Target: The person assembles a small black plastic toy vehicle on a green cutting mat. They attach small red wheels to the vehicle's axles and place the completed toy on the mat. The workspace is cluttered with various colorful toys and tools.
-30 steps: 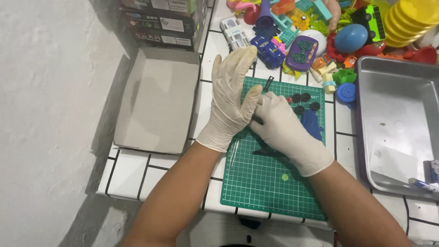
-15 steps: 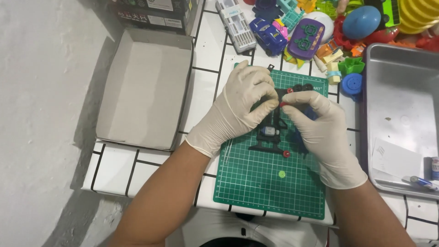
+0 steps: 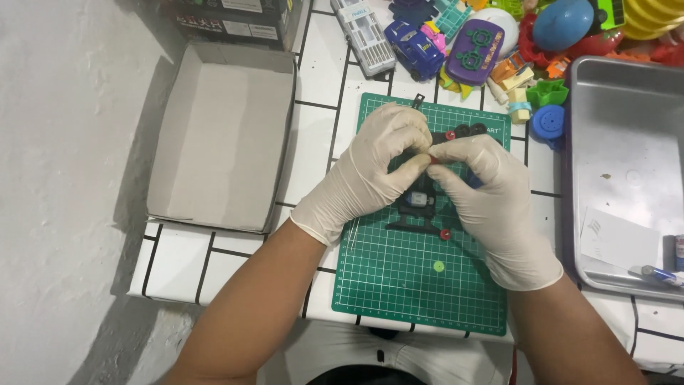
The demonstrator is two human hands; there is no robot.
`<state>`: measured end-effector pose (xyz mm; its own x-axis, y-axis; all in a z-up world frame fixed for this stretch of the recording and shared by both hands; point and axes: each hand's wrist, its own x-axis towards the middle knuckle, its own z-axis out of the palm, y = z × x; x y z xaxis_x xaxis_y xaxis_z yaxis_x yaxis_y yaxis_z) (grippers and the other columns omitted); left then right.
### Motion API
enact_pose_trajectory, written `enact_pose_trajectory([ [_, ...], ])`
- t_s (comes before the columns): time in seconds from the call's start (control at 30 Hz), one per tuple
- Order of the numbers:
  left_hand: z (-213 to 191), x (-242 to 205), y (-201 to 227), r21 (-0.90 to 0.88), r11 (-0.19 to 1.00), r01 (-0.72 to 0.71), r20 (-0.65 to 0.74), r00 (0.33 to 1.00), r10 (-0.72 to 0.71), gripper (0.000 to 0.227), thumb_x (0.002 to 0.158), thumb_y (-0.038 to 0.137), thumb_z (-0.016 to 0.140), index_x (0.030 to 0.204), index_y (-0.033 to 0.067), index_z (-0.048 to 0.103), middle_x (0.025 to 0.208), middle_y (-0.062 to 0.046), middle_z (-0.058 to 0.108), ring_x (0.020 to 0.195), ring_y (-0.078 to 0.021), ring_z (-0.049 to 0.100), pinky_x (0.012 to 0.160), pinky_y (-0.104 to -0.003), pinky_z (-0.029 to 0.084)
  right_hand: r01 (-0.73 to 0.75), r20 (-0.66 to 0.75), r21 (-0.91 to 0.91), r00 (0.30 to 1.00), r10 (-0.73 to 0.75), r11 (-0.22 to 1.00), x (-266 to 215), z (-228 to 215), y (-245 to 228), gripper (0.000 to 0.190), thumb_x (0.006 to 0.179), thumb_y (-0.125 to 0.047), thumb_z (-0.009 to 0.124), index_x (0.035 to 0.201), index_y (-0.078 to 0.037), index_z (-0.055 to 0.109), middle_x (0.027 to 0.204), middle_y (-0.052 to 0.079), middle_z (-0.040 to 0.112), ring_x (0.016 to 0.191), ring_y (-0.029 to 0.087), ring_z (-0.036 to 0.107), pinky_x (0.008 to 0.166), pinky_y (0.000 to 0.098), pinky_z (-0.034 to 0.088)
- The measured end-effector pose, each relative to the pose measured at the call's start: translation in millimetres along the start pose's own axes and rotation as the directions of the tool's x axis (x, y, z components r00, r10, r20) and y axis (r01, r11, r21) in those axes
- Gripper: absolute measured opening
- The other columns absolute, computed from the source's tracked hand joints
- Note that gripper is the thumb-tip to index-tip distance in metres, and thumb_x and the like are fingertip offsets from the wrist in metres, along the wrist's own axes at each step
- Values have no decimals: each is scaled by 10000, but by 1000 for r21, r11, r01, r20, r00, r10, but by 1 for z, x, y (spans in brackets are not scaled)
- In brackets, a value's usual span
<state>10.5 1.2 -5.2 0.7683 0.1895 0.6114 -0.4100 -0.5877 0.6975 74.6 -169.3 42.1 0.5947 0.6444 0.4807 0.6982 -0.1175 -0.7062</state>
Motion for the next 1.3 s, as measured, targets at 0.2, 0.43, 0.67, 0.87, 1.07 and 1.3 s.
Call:
enact_pose_trajectory([
  [0.2, -2, 2, -20, 125, 991, -51, 20, 999, 49, 396, 1042, 485, 471, 1052, 148, 679, 1063, -81, 650, 1217, -263, 598, 1165, -439, 383, 208, 114, -39, 973, -202, 977, 4, -11, 2, 222, 844, -34, 886, 1036, -28, 775, 968, 158, 679, 994, 366, 683, 895, 477, 533],
  [0.43, -17, -5, -12, 344, 937, -62, 186, 983, -3, 918, 933, 757, 171, 1376, 61, 573, 1459, -184, 524, 1410, -410, 433, 1142, -577, 323, 420, 501, -58, 797, -338, 906, 4, -3, -4, 164, 873, -202, 833, 1021, -189, 762, 1104, 15, 611, 989, 282, 569, 884, 454, 452],
  [0.67, -15, -5, -15, 511, 859, 19, 310, 928, -205, 822, 905, 708, 551, 1489, 132, 490, 1594, -195, 367, 1525, -404, 219, 1235, -640, 113, 449, 584, -74, 743, -326, 890, -8, 6, -3, 139, 860, -263, 821, 991, -225, 790, 1006, -6, 541, 954, 250, 550, 858, 468, 419],
  [0.87, -13, -7, -18, 538, 842, 35, 292, 929, -225, 897, 883, 764, 540, 1519, 138, 449, 1601, -211, 362, 1528, -418, 218, 1232, -651, 113, 446, 615, -167, 744, -261, 879, -12, 8, 2, 168, 860, -287, 807, 1026, -264, 794, 1012, -12, 535, 1004, 259, 529, 873, 485, 405],
  [1.07, -10, -7, -21, 567, 822, 51, 293, 920, -260, 919, 862, 774, 584, 1526, 155, 439, 1603, -192, 359, 1528, -402, 210, 1224, -654, 118, 453, 623, -180, 739, -255, 873, -12, 10, 5, 174, 865, -297, 801, 1036, -266, 792, 1023, -9, 540, 1002, 257, 529, 860, 493, 403],
  [1.3, -10, -6, -20, 586, 808, 61, 286, 917, -277, 891, 863, 734, 653, 1521, 169, 445, 1599, -187, 366, 1526, -395, 215, 1219, -657, 134, 438, 633, -169, 734, -243, 883, -10, 9, -1, 194, 823, -332, 835, 982, -241, 769, 1059, -7, 581, 1039, 253, 557, 859, 474, 410],
])
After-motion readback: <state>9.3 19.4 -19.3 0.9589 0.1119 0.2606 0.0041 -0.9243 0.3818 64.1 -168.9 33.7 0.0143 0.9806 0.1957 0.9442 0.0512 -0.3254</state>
